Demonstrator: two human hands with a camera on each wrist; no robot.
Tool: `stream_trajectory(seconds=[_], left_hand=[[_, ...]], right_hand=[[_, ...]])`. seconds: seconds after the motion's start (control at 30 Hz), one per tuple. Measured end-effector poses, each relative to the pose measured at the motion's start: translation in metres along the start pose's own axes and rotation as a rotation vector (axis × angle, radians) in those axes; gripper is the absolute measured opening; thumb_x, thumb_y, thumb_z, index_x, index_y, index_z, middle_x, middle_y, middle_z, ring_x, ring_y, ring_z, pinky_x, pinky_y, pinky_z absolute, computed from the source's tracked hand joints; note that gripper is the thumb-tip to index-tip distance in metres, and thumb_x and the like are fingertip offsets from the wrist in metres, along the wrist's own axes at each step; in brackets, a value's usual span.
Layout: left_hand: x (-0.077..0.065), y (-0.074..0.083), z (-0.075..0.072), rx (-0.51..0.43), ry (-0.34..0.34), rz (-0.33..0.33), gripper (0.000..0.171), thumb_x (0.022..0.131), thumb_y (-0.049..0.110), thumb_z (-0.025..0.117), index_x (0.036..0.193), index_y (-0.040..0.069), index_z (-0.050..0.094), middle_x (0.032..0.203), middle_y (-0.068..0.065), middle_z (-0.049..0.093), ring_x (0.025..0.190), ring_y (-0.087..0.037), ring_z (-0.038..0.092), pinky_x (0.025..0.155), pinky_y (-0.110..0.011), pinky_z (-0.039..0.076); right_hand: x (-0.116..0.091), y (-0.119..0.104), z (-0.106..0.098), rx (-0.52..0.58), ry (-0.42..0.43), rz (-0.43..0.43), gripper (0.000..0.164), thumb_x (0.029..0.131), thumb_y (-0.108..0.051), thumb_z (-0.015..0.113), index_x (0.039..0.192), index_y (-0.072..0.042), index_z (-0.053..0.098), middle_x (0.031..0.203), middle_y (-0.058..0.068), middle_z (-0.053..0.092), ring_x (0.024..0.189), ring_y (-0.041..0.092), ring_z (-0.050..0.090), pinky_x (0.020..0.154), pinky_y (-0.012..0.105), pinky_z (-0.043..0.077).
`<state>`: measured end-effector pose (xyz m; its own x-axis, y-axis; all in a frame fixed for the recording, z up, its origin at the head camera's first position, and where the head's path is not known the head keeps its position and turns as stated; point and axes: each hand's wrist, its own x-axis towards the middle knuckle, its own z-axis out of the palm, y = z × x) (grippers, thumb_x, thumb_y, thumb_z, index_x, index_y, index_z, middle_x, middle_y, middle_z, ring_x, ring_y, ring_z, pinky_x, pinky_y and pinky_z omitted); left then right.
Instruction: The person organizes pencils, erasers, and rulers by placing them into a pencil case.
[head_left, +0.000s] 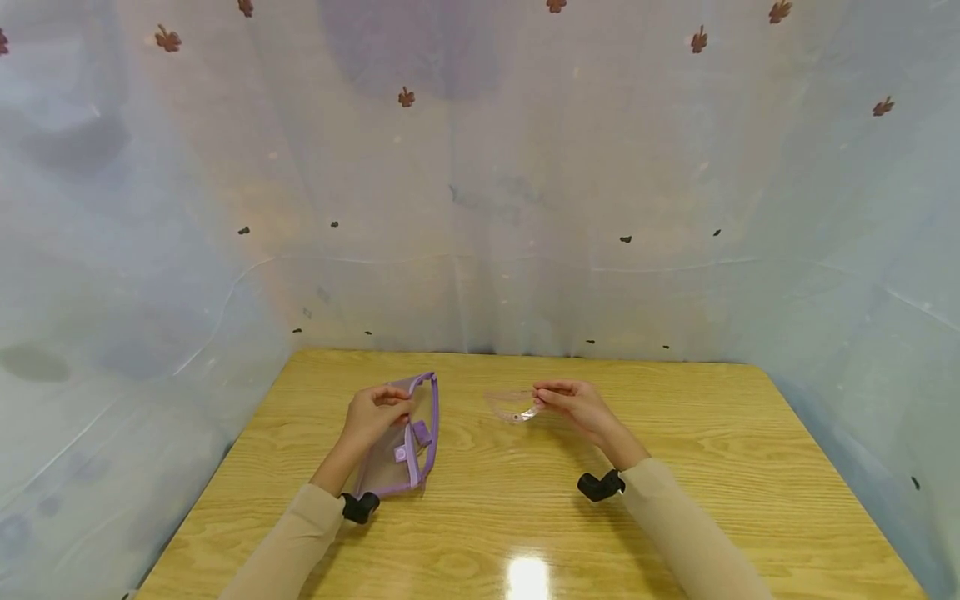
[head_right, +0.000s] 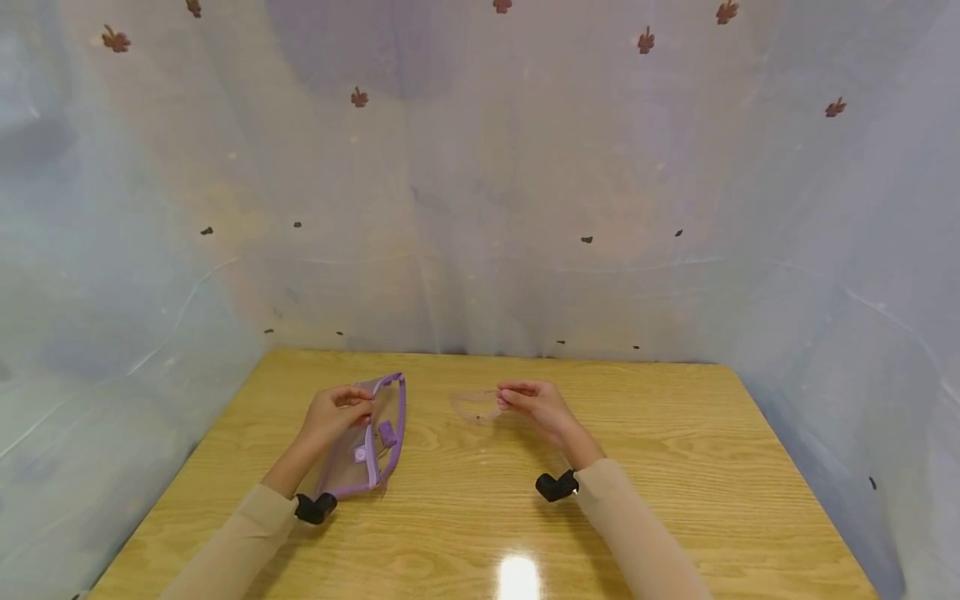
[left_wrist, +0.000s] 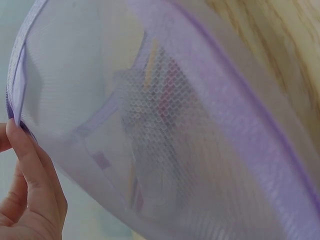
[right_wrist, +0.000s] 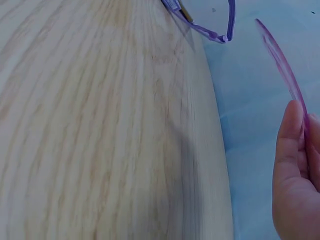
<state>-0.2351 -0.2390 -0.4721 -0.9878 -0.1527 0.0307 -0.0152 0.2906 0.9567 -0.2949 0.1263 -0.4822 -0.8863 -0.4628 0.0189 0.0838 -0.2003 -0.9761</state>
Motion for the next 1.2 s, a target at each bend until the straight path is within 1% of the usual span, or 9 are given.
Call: stream_trajectory(seconds=[0.17, 0.3, 0.47, 0.63, 0.73, 0.87, 1.07, 1.2], left_hand=[[0.0, 0.0, -0.001, -0.001, 0.005, -0.007, 0.021, 0.087, 0.006, 0.075, 0.103, -0.007, 0.07, 0.088, -0.011, 0.071, 0.068, -0.014, 0.068, 0.068, -0.031, 0.062], [-0.001, 0.002, -0.001, -0.006, 0.008, -0.005, 0.02, 0.087, 0.004, 0.074, 0.103, -0.007, 0.07, 0.088, -0.011, 0.071, 0.068, -0.013, 0.068, 0.068, -0.031, 0.062], [-0.001, 0.001, -0.002, 0.002, 0.008, -0.006, 0.022, 0.087, 0.006, 0.074, 0.104, -0.008, 0.07, 0.087, -0.01, 0.07, 0.068, -0.013, 0.068, 0.068, -0.03, 0.062], [0.0, -0.001, -0.001, -0.013, 0.005, -0.004, 0.022, 0.087, 0.005, 0.074, 0.103, -0.009, 0.069, 0.086, -0.012, 0.07, 0.067, -0.013, 0.068, 0.065, -0.026, 0.061], [0.002, -0.003, -0.001, -0.018, 0.001, -0.004, 0.02, 0.088, 0.005, 0.074, 0.103, -0.008, 0.07, 0.086, -0.012, 0.07, 0.068, -0.013, 0.068, 0.065, -0.025, 0.061], [0.003, -0.003, -0.001, -0.03, 0.005, -0.012, 0.017, 0.088, 0.004, 0.074, 0.101, -0.005, 0.07, 0.086, -0.01, 0.07, 0.068, -0.014, 0.068, 0.064, -0.025, 0.061], [0.002, -0.001, -0.002, -0.054, -0.003, -0.003, 0.016, 0.088, 0.003, 0.073, 0.101, -0.007, 0.07, 0.086, -0.012, 0.07, 0.067, -0.014, 0.069, 0.064, -0.025, 0.061], [-0.001, 0.001, -0.001, -0.045, -0.014, -0.009, 0.018, 0.088, 0.003, 0.073, 0.102, -0.007, 0.07, 0.087, -0.013, 0.07, 0.067, -0.014, 0.069, 0.067, -0.03, 0.062]], right_hand=[[0.006, 0.0, 0.007, 0.018, -0.004, 0.003, 0.044, 0.1, 0.003, 0.056, 0.133, 0.027, 0.041, 0.122, 0.028, 0.063, 0.097, 0.019, 0.07, 0.096, 0.036, 0.054], [0.011, 0.003, 0.011, 0.041, -0.014, -0.008, 0.042, 0.1, 0.004, 0.055, 0.132, 0.027, 0.041, 0.12, 0.027, 0.064, 0.095, 0.017, 0.07, 0.094, 0.034, 0.055], [0.017, 0.006, 0.02, 0.058, -0.028, -0.024, 0.041, 0.098, 0.006, 0.056, 0.13, 0.029, 0.042, 0.111, 0.019, 0.07, 0.091, 0.016, 0.071, 0.09, 0.032, 0.057], [0.021, 0.008, 0.029, 0.06, -0.037, -0.016, 0.038, 0.098, 0.005, 0.057, 0.128, 0.027, 0.046, 0.105, 0.012, 0.072, 0.09, 0.015, 0.071, 0.092, 0.034, 0.056], [0.022, 0.009, 0.034, 0.059, -0.041, -0.015, 0.039, 0.098, 0.005, 0.057, 0.128, 0.027, 0.046, 0.104, 0.01, 0.073, 0.09, 0.015, 0.072, 0.094, 0.035, 0.055], [0.025, 0.013, 0.04, 0.075, -0.055, -0.02, 0.04, 0.098, 0.005, 0.057, 0.128, 0.029, 0.043, 0.103, 0.011, 0.073, 0.09, 0.015, 0.072, 0.095, 0.037, 0.055], [0.029, 0.016, 0.052, 0.099, -0.063, -0.015, 0.037, 0.098, 0.008, 0.056, 0.127, 0.028, 0.046, 0.102, 0.011, 0.073, 0.089, 0.015, 0.072, 0.093, 0.036, 0.056], [0.031, 0.018, 0.061, 0.107, -0.053, -0.004, 0.036, 0.097, 0.009, 0.056, 0.126, 0.029, 0.046, 0.104, 0.016, 0.072, 0.088, 0.015, 0.072, 0.093, 0.038, 0.056]])
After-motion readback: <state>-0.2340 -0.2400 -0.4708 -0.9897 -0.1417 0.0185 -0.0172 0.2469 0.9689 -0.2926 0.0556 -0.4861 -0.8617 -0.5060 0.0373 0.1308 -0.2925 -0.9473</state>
